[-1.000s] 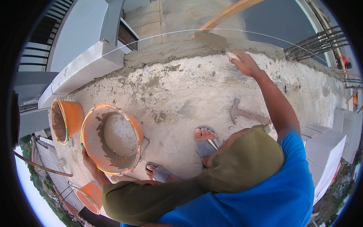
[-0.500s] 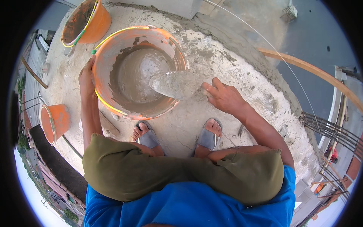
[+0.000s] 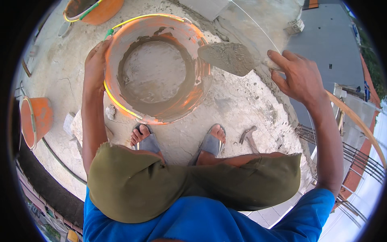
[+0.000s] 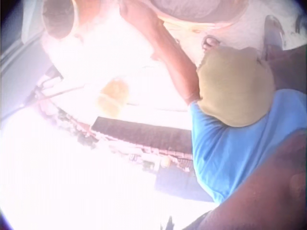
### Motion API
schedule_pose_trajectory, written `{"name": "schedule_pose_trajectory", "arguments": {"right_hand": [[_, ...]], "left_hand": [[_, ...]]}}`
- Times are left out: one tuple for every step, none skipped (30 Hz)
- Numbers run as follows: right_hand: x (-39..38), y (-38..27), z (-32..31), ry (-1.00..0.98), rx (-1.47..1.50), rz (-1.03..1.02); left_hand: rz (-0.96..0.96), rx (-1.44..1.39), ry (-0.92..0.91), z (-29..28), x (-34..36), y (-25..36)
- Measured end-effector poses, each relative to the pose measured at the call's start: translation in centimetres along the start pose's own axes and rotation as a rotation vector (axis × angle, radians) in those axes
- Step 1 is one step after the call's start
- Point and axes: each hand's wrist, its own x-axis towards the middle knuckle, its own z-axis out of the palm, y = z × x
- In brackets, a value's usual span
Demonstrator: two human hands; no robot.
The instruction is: The person scoops cement from a bucket with a trowel and spreads it on a concrete ledge. They then place a white rectangular tile onto the cement, adjust its position, and tap it with a hammer to secure it. The process is repeated for additional tiles.
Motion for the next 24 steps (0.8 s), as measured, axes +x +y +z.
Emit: {"name": "schedule_pose_trajectory", "arguments": {"right_hand": [[1.7, -0.4, -1.5, -0.054, -0.091, -0.054], [3.0, -1.1, -2.4, -0.106, -0.182, -0.112], [3.8, -2.4, -2.7, -0.185, -0.206, -0.130], [4.2, -3.6, -2.8, -0.272, -0.158, -0.170], [4.4, -4.7, -2.5, -0.357, -0.109, -0.210], [4.2, -5.1, -2.2, -0.455, -0.065, -0.234], [3.8, -5.2, -1.0, -0.437, 0.024, -0.251], [3.1, -4.8, 0.6, -0.418, 0.114, -0.268], [3.0, -5.1, 1.3, -0.398, 0.218, -0.290], [3.3, -5.0, 1.5, -0.343, 0.184, -0.247], [3.9, -5.0, 1.2, -0.289, 0.151, -0.202], [3.7, -4.9, 0.7, -0.237, 0.120, -0.137], [4.6, -5.2, 0.4, -0.246, -0.033, -0.110], [4.9, -5.8, 1.0, -0.210, -0.061, -0.156], [4.8, -6.3, 1.5, -0.181, -0.098, -0.193], [4.7, -7.0, 2.5, -0.146, -0.129, -0.242], [4.3, -7.6, 3.5, -0.094, -0.160, -0.318], [4.2, -8.2, 4.1, -0.068, -0.160, -0.355], [4.0, -8.8, 4.5, -0.041, -0.161, -0.391], [3.6, -9.3, 4.7, -0.015, -0.164, -0.427], [2.9, -9.5, 4.4, -0.003, -0.148, -0.439], [2.4, -9.8, 4.3, 0.008, -0.134, -0.464], [2.0, -10.0, 4.1, 0.019, -0.120, -0.487], [1.6, -10.3, 4.0, 0.030, -0.105, -0.504]], "left_hand": [[0.015, -0.007, -0.006, 0.4, -0.5, 0.2], [0.031, -0.015, -0.009, 1.3, -1.0, 0.5], [0.053, -0.022, -0.009, 1.8, -1.3, 1.0], [0.096, 0.045, 0.024, 2.1, -1.2, 0.7], [0.138, 0.116, 0.060, 2.3, -0.8, 0.1], [0.176, 0.175, 0.081, 3.1, -0.4, -0.3], [0.173, 0.186, 0.052, 3.9, -0.8, 0.1], [0.168, 0.221, 0.055, 4.5, -1.3, 0.6], [0.157, 0.269, 0.059, 4.9, -2.0, 1.2], [0.145, 0.318, 0.062, 5.0, -2.4, 1.5], [0.179, 0.329, 0.037, 5.0, -2.3, 1.5], [0.179, 0.336, 0.034, 5.5, -2.7, 1.9], [0.178, 0.343, 0.039, 5.9, -3.2, 2.3], [0.178, 0.350, 0.044, 6.2, -3.5, 2.5], [0.183, 0.347, 0.027, 6.8, -3.5, 2.5], [0.186, 0.352, 0.021, 7.1, -3.6, 2.4], [0.188, 0.355, 0.016, 7.4, -3.7, 2.3], [0.206, 0.343, 0.013, 7.5, -3.9, 2.3], [0.224, 0.329, 0.010, 7.7, -4.0, 2.2], [0.243, 0.314, 0.006, 7.7, -4.1, 2.2], [0.188, 0.327, 0.022, 7.8, -4.0, 2.2], [0.133, 0.345, 0.046, 7.7, -3.9, 2.2], [0.078, 0.362, 0.070, 7.6, -3.7, 2.1], [0.137, 0.331, 0.081, 7.6, -3.6, 2.0]]}}
